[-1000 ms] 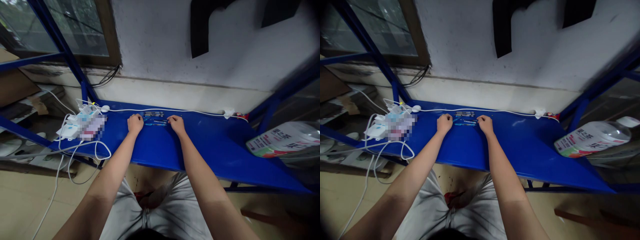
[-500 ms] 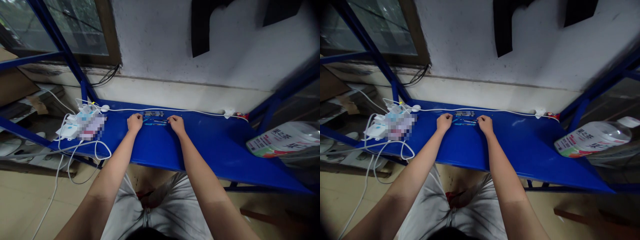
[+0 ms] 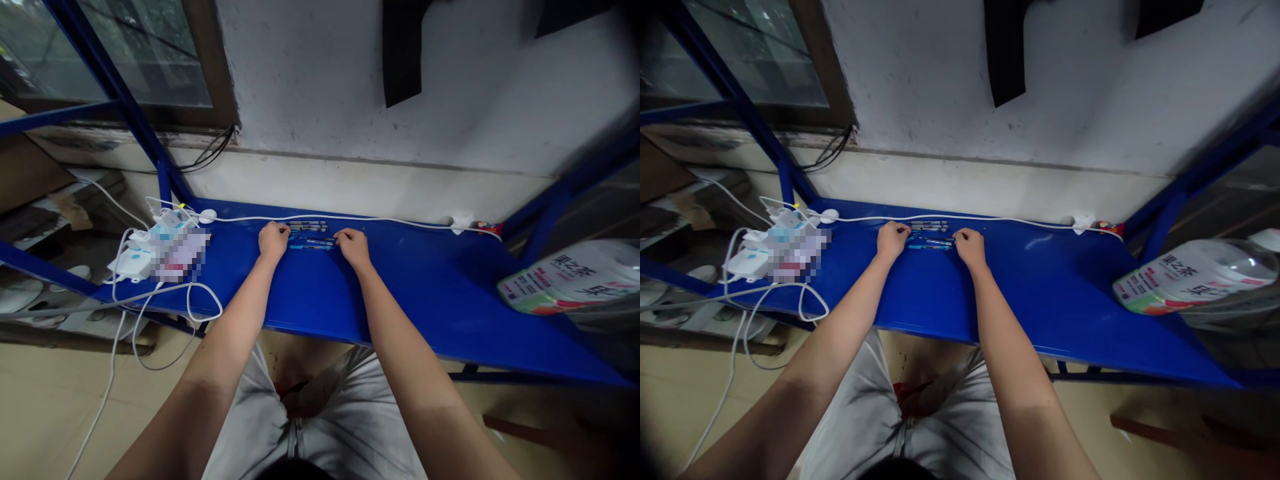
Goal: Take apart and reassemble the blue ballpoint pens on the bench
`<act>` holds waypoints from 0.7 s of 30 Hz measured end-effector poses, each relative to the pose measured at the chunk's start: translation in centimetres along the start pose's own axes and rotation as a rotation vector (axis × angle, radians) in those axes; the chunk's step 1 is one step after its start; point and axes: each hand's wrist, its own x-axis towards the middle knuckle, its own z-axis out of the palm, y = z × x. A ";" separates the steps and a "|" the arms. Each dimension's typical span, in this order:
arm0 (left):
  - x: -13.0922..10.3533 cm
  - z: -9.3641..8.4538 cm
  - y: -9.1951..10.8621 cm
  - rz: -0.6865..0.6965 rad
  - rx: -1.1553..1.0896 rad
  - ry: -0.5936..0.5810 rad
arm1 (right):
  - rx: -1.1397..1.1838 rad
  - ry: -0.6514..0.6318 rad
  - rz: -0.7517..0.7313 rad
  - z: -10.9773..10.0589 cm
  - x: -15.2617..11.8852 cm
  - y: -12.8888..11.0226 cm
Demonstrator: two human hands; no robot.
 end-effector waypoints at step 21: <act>0.3 -0.2 -0.1 -0.007 0.015 -0.094 | 0.011 -0.006 0.034 -0.1 0.0 -0.1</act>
